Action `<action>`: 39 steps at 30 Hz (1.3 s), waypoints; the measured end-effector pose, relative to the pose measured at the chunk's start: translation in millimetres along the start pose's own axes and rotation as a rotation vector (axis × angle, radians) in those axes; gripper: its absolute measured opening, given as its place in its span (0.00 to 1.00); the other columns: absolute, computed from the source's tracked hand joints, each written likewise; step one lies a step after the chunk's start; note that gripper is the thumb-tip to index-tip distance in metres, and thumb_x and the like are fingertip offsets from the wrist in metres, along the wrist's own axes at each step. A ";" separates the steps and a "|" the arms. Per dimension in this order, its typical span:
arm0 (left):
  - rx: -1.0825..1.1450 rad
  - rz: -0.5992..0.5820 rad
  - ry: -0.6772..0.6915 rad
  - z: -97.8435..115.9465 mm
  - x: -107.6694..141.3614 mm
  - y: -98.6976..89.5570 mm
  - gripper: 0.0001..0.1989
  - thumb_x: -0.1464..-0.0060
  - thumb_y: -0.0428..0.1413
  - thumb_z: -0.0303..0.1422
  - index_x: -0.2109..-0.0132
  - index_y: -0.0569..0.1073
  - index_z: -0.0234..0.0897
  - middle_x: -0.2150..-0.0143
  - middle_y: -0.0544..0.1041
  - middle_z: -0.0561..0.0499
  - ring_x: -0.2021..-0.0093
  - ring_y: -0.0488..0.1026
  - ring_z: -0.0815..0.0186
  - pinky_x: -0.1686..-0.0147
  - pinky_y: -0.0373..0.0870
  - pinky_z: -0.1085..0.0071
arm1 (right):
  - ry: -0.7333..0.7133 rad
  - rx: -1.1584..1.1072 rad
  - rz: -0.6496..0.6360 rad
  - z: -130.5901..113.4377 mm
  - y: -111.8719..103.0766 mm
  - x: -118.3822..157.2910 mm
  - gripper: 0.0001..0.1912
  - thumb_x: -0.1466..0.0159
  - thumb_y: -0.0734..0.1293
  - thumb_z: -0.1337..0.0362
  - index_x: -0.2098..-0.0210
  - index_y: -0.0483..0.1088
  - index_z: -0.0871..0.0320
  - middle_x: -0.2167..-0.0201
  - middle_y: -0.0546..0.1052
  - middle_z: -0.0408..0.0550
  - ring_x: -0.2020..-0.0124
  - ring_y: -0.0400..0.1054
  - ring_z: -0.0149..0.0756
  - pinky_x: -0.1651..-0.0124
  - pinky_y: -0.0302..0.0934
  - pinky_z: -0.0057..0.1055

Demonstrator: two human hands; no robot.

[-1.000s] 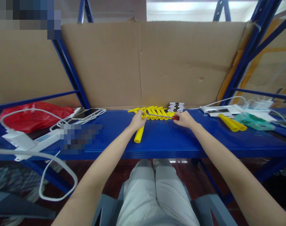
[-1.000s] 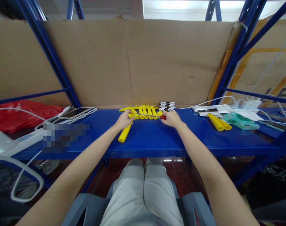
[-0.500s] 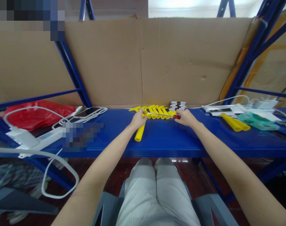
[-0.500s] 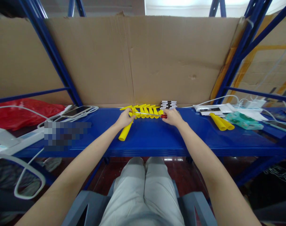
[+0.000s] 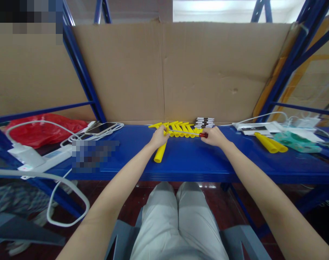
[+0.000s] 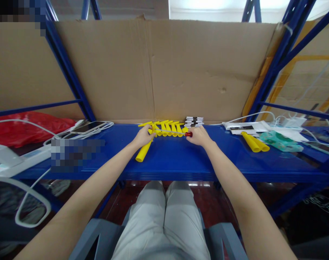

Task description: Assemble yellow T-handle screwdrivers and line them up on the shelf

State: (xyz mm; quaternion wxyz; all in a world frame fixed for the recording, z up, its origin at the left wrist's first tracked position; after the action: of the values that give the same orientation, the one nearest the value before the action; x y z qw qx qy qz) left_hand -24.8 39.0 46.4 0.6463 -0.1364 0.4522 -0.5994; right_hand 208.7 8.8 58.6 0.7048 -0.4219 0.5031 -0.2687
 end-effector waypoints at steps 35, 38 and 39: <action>0.000 0.000 0.008 -0.2 -0.3 0.0 0.10 0.47 0.54 0.25 0.57 0.66 0.35 0.58 0.77 0.43 0.61 0.77 0.61 0.59 0.71 0.66 | 0.031 -0.049 -0.050 4.1 9.0 1.7 0.10 0.44 0.62 0.60 0.67 0.72 0.56 0.72 0.77 0.48 0.69 0.68 0.37 0.68 0.53 0.28; -0.003 -0.001 0.000 -0.5 -0.2 0.1 0.09 0.47 0.54 0.26 0.57 0.66 0.35 0.57 0.77 0.43 0.61 0.77 0.60 0.59 0.71 0.65 | 0.029 -0.022 -0.083 2.8 9.9 1.4 0.10 0.44 0.62 0.59 0.71 0.72 0.56 0.74 0.76 0.48 0.70 0.68 0.38 0.68 0.52 0.29; -0.003 0.002 0.001 -0.4 -0.2 -0.1 0.09 0.47 0.54 0.25 0.57 0.66 0.35 0.57 0.77 0.43 0.60 0.77 0.60 0.59 0.71 0.65 | 0.032 -0.013 -0.090 2.6 10.0 1.1 0.09 0.44 0.62 0.59 0.71 0.72 0.56 0.74 0.76 0.48 0.70 0.68 0.38 0.68 0.52 0.29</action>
State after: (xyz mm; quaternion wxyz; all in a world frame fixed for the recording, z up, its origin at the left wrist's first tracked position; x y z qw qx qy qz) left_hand -25.1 39.3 46.4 0.6463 -0.1364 0.4535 -0.5983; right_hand 211.1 13.7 49.8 0.6810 -0.4444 0.4966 -0.3033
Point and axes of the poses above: each hand's wrist, its own x-axis away from the middle knuckle, its own y-axis out of the palm, z = x × y, the point moved 9 cm from there along -x, towards the middle knuckle
